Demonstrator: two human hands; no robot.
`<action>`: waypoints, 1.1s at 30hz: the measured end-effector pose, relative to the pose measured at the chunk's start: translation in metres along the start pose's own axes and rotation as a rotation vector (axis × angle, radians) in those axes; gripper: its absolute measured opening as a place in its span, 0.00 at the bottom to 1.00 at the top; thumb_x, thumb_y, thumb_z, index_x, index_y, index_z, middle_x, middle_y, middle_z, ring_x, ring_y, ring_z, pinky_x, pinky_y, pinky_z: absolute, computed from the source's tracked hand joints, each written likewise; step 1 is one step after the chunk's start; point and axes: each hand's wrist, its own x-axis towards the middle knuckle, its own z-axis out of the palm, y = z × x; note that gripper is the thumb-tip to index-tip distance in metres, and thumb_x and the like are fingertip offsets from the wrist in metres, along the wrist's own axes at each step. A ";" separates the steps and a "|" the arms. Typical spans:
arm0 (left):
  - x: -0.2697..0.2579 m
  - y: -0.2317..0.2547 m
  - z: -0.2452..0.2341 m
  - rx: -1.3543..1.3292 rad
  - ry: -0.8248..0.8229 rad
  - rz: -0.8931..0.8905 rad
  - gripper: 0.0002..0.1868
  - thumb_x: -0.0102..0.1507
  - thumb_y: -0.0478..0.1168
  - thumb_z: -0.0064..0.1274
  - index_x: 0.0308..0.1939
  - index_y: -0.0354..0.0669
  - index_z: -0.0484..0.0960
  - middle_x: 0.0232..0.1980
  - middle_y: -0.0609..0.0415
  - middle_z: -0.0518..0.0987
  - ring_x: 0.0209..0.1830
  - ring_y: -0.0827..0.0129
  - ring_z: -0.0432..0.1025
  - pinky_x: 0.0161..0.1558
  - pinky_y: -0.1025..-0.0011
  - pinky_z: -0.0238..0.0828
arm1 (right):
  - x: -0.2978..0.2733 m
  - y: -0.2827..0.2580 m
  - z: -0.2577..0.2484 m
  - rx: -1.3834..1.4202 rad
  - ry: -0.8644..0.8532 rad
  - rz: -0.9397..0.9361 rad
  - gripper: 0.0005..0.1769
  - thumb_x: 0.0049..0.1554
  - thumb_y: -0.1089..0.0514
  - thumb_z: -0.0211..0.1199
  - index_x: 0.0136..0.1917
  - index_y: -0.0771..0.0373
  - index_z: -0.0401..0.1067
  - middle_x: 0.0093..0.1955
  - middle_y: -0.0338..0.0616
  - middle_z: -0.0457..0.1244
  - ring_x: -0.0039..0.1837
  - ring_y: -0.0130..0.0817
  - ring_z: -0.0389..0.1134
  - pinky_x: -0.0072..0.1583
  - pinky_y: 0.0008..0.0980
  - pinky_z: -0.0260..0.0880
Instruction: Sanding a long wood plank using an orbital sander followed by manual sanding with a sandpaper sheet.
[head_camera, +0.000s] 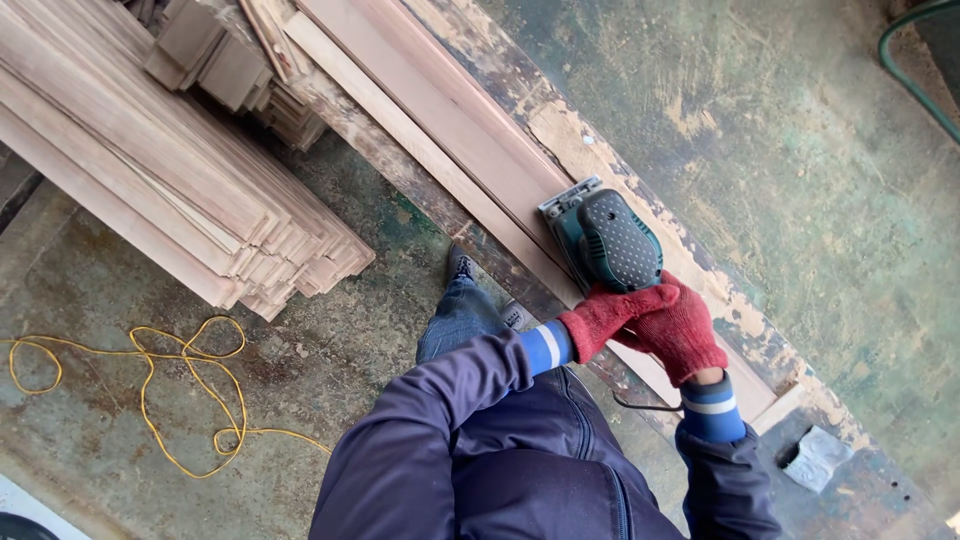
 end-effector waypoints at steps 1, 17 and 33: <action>-0.004 0.012 -0.006 0.004 0.054 0.038 0.31 0.53 0.48 0.76 0.55 0.41 0.81 0.43 0.44 0.85 0.36 0.47 0.82 0.39 0.43 0.85 | 0.010 0.003 0.006 -0.196 0.026 -0.315 0.20 0.49 0.47 0.69 0.52 0.56 0.73 0.44 0.46 0.70 0.51 0.48 0.73 0.54 0.43 0.72; -0.033 0.185 -0.170 -0.042 0.309 0.360 0.33 0.60 0.59 0.66 0.63 0.47 0.82 0.56 0.47 0.83 0.54 0.69 0.78 0.60 0.66 0.76 | 0.048 -0.248 0.071 -0.322 0.012 -0.576 0.20 0.52 0.45 0.56 0.56 0.43 0.78 0.46 0.35 0.72 0.53 0.46 0.76 0.57 0.46 0.78; -0.050 0.136 -0.209 -0.117 0.142 0.310 0.31 0.65 0.64 0.50 0.66 0.54 0.79 0.65 0.50 0.81 0.60 0.56 0.79 0.61 0.55 0.78 | 0.005 -0.206 0.077 0.046 -0.053 -0.468 0.16 0.56 0.44 0.50 0.51 0.51 0.71 0.43 0.48 0.72 0.49 0.58 0.76 0.49 0.61 0.77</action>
